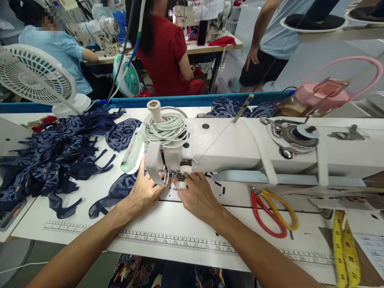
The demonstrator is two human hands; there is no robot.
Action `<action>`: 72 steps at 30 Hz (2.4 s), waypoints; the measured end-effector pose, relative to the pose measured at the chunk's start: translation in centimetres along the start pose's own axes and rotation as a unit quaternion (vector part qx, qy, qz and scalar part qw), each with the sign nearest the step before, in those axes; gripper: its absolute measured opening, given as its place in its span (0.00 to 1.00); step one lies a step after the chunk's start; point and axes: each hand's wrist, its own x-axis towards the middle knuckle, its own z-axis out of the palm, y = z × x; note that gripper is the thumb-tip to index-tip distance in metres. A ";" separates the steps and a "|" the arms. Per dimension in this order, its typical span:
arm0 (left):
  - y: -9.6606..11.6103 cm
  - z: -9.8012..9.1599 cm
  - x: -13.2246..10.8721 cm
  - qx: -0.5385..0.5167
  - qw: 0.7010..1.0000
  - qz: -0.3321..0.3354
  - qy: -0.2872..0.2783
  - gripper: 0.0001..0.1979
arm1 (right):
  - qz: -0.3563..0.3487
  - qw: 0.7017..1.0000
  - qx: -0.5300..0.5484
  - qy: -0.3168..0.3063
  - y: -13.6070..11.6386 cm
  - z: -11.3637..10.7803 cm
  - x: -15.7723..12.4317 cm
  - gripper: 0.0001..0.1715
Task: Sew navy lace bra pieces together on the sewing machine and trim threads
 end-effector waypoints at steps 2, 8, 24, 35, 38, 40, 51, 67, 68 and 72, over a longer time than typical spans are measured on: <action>-0.1 -0.5 -0.2 -0.053 0.998 -0.031 -0.011 0.12 | -0.010 1.000 -0.012 0.001 0.0 0.1 -0.1 0.20; -0.4 -1.1 0.1 -0.089 0.995 -0.043 -0.025 0.10 | 0.005 1.000 0.004 -0.009 0.4 1.4 -1.0 0.22; -1.2 -0.1 -0.1 -0.048 0.994 -0.086 -0.048 0.13 | 0.037 0.990 0.059 0.119 1.1 -0.7 -0.6 0.10; -1.4 -0.1 -0.3 -0.095 0.991 -0.087 -0.038 0.14 | 0.032 0.988 0.052 0.139 1.1 -0.8 -0.1 0.12; -1.5 0.2 -0.1 -0.121 0.984 -0.127 -0.015 0.14 | 0.023 0.990 0.053 0.128 1.2 -0.4 -0.1 0.11; -1.7 0.4 0.2 -0.168 0.968 -0.185 -0.015 0.13 | 0.020 0.991 0.047 0.123 1.2 -0.1 -0.1 0.11; -2.9 -3.0 -0.9 -0.392 0.821 -0.415 0.012 0.07 | -0.026 0.989 0.028 0.143 0.9 0.1 0.1 0.15; 2.3 -8.2 -4.0 -0.603 0.664 -0.439 0.047 0.16 | 0.273 0.731 0.622 -0.067 -10.2 0.3 5.0 0.18; 2.3 -8.5 -4.1 -0.580 0.689 -0.433 0.053 0.15 | 0.277 0.719 0.634 -0.069 -10.4 0.3 5.1 0.18; 2.2 -10.0 -5.1 -0.486 0.771 -0.405 0.067 0.09 | 0.254 0.799 0.540 -0.069 -10.3 -0.4 4.5 0.14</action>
